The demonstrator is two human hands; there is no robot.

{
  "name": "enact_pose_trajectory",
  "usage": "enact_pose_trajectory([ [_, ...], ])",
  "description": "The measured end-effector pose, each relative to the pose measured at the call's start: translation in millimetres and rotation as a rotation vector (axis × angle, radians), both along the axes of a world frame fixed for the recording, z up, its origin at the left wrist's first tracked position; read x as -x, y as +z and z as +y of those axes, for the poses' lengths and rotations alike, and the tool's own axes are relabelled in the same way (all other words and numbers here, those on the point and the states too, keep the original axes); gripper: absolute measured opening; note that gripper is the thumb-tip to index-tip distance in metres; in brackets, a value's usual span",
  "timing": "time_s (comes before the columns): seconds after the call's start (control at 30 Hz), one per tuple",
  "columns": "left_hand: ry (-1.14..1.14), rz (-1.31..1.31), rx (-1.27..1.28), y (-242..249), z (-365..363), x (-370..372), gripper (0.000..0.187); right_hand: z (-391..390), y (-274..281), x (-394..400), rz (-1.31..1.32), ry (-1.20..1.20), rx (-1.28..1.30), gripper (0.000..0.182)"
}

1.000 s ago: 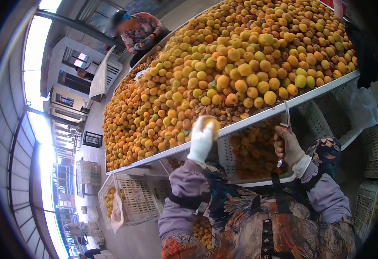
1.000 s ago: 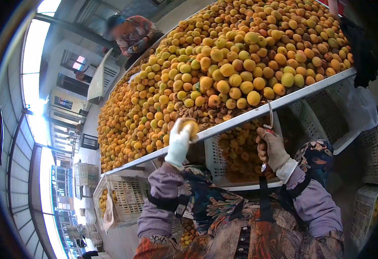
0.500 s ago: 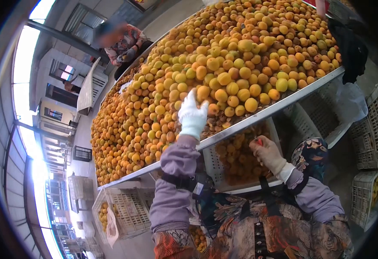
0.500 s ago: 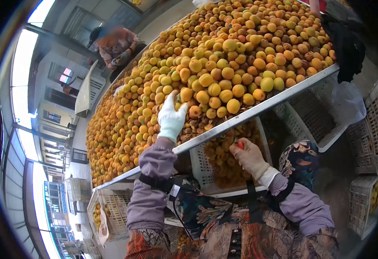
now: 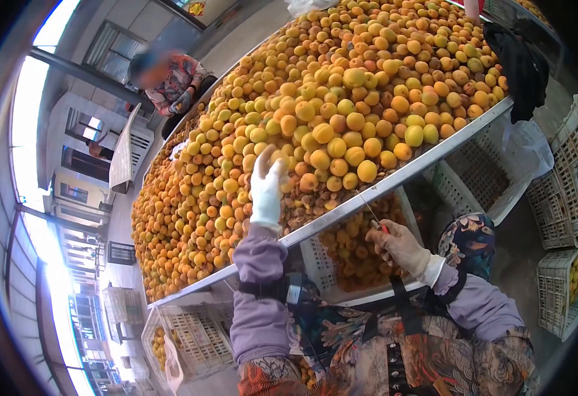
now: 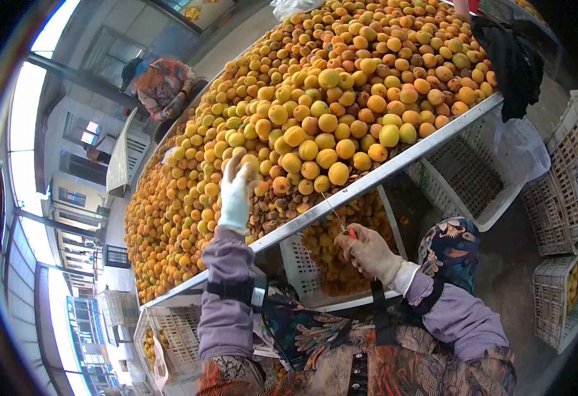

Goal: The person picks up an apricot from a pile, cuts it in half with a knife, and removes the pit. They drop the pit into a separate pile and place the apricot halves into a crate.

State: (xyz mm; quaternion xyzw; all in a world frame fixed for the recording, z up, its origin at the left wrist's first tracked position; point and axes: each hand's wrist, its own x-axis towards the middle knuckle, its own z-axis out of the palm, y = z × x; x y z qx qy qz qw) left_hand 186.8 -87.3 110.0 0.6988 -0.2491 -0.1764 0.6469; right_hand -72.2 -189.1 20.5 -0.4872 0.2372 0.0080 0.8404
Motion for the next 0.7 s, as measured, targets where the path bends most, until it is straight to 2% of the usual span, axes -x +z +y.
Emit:
enact_pose_trajectory([
  [0.03,-0.026,0.089,0.13,-5,10,6,0.04,1,0,1,-0.017,0.022,-0.028,0.022],
  [0.13,-0.141,0.316,0.25,-12,44,48,0.039,4,8,2,-0.018,0.092,-0.116,0.028],
  [0.3,-0.284,0.756,0.532,-49,79,108,0.051,17,20,9,-0.06,0.2,0.021,0.037],
  [0.47,-0.254,0.831,0.579,-63,97,144,0.05,38,39,23,-0.005,0.271,0.115,0.036],
  [0.57,-0.237,0.79,0.58,-68,97,159,0.049,49,26,31,-0.049,0.296,0.137,0.035],
  [0.7,-0.24,0.77,0.544,-79,97,169,0.05,57,27,37,-0.033,0.318,0.078,0.036],
])
